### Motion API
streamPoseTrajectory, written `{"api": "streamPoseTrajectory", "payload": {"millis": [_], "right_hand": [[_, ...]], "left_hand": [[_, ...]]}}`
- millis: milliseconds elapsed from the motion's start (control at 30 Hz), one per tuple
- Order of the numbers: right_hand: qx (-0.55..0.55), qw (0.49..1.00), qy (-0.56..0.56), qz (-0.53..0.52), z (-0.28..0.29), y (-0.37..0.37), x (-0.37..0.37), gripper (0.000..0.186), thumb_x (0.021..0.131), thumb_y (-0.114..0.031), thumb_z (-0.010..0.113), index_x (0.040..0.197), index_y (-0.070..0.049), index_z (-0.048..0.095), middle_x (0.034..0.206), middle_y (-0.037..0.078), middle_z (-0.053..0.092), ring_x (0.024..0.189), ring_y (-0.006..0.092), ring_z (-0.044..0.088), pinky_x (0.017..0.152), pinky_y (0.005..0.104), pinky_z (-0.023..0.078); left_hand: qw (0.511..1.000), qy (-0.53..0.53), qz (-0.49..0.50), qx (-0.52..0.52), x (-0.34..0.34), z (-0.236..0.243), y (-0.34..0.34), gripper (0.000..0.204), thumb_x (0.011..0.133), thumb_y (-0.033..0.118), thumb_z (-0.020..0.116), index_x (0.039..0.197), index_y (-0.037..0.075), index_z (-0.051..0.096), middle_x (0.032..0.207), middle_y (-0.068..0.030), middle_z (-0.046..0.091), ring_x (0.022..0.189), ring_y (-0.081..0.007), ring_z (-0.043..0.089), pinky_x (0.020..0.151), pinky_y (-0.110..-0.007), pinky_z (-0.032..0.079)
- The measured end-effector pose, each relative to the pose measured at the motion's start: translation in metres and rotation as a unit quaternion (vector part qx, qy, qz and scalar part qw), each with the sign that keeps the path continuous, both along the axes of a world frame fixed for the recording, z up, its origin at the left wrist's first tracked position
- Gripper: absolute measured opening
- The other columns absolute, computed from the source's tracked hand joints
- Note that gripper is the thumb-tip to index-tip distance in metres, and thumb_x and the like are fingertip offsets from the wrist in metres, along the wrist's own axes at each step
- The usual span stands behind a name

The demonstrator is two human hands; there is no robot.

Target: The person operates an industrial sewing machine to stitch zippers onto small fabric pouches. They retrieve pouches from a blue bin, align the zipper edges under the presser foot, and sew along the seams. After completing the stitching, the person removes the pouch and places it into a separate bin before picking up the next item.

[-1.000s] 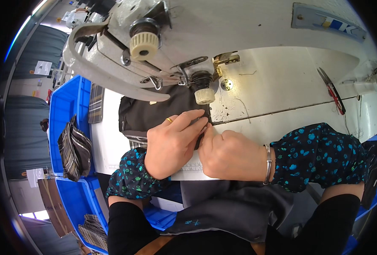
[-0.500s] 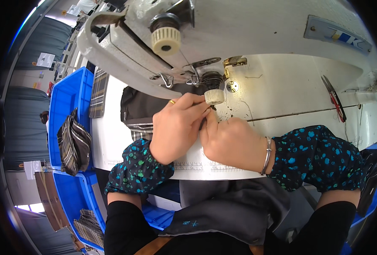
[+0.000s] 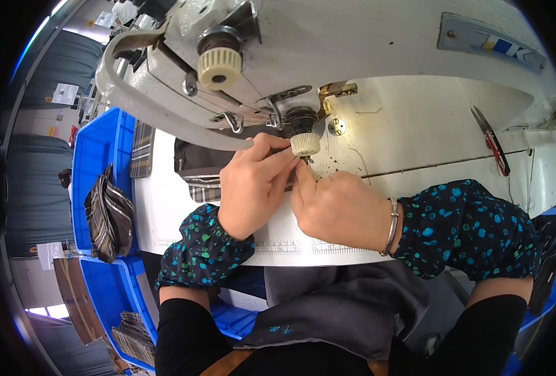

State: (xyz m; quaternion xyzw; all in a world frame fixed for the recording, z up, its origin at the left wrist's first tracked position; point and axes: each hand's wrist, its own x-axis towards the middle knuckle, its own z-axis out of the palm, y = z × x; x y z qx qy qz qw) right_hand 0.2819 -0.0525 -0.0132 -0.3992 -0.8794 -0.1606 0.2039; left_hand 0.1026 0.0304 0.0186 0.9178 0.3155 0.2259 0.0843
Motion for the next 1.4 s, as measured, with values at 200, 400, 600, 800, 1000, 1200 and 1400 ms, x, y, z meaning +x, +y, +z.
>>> {"api": "streamPoseTrajectory", "payload": {"millis": [200, 400, 600, 800, 1000, 1200, 1400], "right_hand": [[-0.004, 1.000, -0.007, 0.005, 0.001, 0.001, 0.000, 0.024, 0.076, -0.013, 0.068, 0.087, 0.007, 0.072, 0.106, 0.036, 0.073, 0.048, 0.0154, 0.063, 0.043, 0.0286, 0.047], [0.008, 1.000, 0.005, -0.014, 0.001, 0.009, 0.000, 0.025, 0.077, -0.014, 0.067, 0.090, 0.007, 0.071, 0.102, 0.031, 0.074, 0.050, 0.0156, 0.063, 0.043, 0.0301, 0.047], [-0.019, 0.999, 0.039, -0.026, 0.002, 0.013, 0.001, 0.023, 0.079, -0.013, 0.066, 0.090, 0.006, 0.069, 0.087, 0.019, 0.069, 0.050, 0.0162, 0.063, 0.044, 0.0314, 0.046], [-0.048, 0.997, 0.061, -0.023, -0.002, 0.012, 0.002, 0.016, 0.078, -0.014, 0.068, 0.084, 0.001, 0.067, 0.090, 0.016, 0.069, 0.052, 0.0153, 0.063, 0.046, 0.0316, 0.048], [-0.036, 0.996, 0.077, -0.005, -0.001, 0.011, 0.001, 0.017, 0.078, -0.015, 0.068, 0.086, -0.001, 0.068, 0.107, 0.023, 0.073, 0.055, 0.0150, 0.065, 0.048, 0.0316, 0.050], [-0.044, 0.997, 0.070, 0.001, -0.002, 0.010, 0.003, 0.021, 0.079, -0.015, 0.068, 0.091, 0.001, 0.070, 0.110, 0.027, 0.073, 0.056, 0.0160, 0.067, 0.049, 0.0310, 0.052], [-0.045, 0.995, 0.086, 0.006, -0.001, 0.011, 0.001, 0.024, 0.080, -0.014, 0.068, 0.095, 0.004, 0.070, 0.109, 0.027, 0.073, 0.058, 0.0171, 0.069, 0.049, 0.0317, 0.053]], "left_hand": [[1.000, 0.013, -0.001, 0.001, 0.003, 0.002, -0.001, 0.016, 0.084, 0.006, 0.076, 0.100, 0.012, 0.078, 0.105, -0.0035, 0.070, 0.079, -0.0293, 0.067, 0.071, -0.038, 0.055], [0.999, 0.017, -0.008, 0.036, 0.006, -0.003, 0.013, 0.016, 0.084, 0.006, 0.075, 0.099, 0.010, 0.078, 0.105, -0.0052, 0.069, 0.084, -0.0294, 0.069, 0.068, -0.040, 0.056], [0.998, 0.012, -0.006, 0.057, 0.003, 0.003, 0.012, 0.017, 0.083, 0.007, 0.076, 0.099, 0.009, 0.078, 0.100, -0.0063, 0.066, 0.082, -0.0291, 0.069, 0.065, -0.040, 0.056], [0.992, 0.067, 0.004, 0.110, -0.006, 0.009, -0.003, 0.030, 0.074, 0.006, 0.080, 0.103, 0.012, 0.079, 0.090, -0.0012, 0.058, 0.072, -0.0222, 0.062, 0.061, -0.035, 0.052], [0.995, 0.052, -0.014, 0.079, -0.006, 0.000, 0.003, 0.036, 0.072, 0.001, 0.077, 0.106, 0.012, 0.078, 0.092, -0.0026, 0.056, 0.073, -0.0231, 0.061, 0.063, -0.034, 0.052], [0.990, 0.056, -0.029, 0.125, -0.005, 0.001, 0.007, 0.035, 0.073, 0.004, 0.078, 0.107, 0.014, 0.079, 0.102, -0.0009, 0.061, 0.074, -0.0228, 0.062, 0.063, -0.033, 0.050], [0.992, 0.089, -0.025, 0.090, -0.007, 0.006, 0.006, 0.035, 0.076, 0.005, 0.077, 0.108, 0.016, 0.080, 0.115, -0.0001, 0.068, 0.076, -0.0244, 0.067, 0.064, -0.033, 0.053]]}}
